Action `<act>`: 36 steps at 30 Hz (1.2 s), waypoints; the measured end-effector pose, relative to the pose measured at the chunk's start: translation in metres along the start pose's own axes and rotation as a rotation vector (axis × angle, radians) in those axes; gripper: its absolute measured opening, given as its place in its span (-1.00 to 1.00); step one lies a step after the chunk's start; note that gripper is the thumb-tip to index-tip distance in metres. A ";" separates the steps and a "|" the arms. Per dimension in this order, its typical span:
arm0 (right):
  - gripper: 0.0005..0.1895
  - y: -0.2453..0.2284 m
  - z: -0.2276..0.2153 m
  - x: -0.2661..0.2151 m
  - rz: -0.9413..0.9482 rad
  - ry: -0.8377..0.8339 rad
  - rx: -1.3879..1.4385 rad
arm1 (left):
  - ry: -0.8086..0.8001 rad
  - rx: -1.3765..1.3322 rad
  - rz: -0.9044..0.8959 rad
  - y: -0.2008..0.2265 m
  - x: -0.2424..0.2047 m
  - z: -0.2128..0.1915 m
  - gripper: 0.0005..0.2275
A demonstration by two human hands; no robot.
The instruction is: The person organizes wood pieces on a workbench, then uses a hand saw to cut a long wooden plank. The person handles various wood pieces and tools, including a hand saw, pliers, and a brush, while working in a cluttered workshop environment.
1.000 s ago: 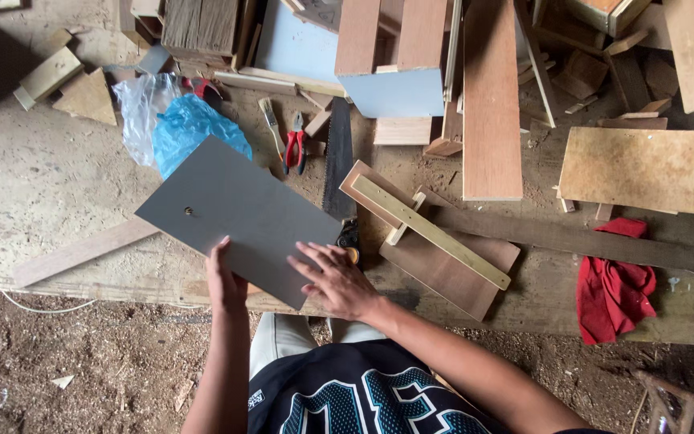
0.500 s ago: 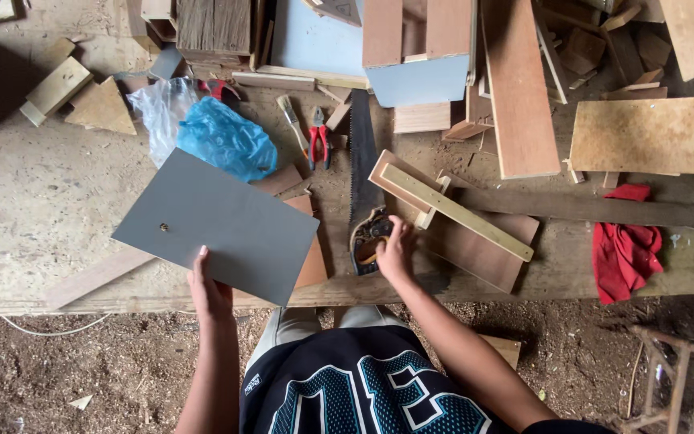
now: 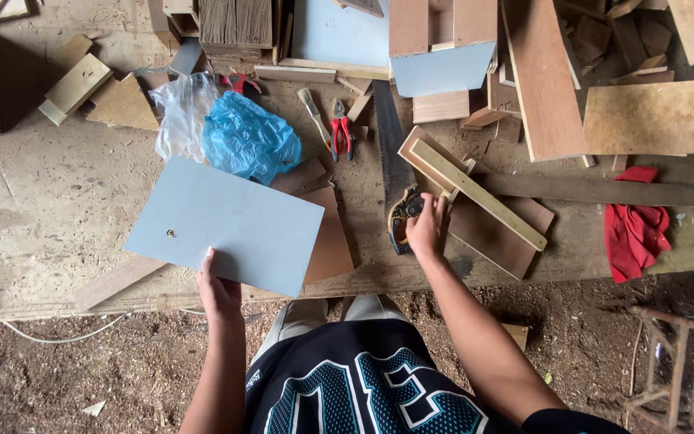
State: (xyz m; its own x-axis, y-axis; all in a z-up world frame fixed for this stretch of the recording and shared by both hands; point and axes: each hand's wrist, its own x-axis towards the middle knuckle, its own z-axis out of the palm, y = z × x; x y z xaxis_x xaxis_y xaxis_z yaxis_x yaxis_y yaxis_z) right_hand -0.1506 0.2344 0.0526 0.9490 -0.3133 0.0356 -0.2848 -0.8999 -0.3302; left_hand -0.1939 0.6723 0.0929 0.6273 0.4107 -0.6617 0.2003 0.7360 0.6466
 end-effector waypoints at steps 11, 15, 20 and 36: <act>0.04 -0.153 0.049 -0.057 0.384 -0.742 0.339 | 0.037 -0.060 -0.036 -0.016 0.013 -0.017 -0.66; 0.24 -0.156 0.078 -0.068 0.165 -0.644 -0.065 | 0.076 -0.033 -0.069 -0.019 0.018 -0.022 -0.68; 0.21 -0.135 0.121 -0.066 0.491 -0.744 0.520 | -0.003 -0.026 -0.057 -0.020 0.022 -0.026 -0.68; 0.00 -0.065 -0.012 0.000 0.458 -0.698 0.505 | -0.123 -0.012 -0.206 -0.038 -0.009 -0.050 -0.72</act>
State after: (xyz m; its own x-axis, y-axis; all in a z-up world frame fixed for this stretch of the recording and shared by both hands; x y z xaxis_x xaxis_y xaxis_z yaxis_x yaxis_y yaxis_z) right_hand -0.1338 0.2892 0.0856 0.6738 -0.2042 -0.7102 -0.7091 -0.4489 -0.5437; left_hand -0.2448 0.6676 0.0547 0.6609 0.1828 -0.7279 0.3252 0.8043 0.4973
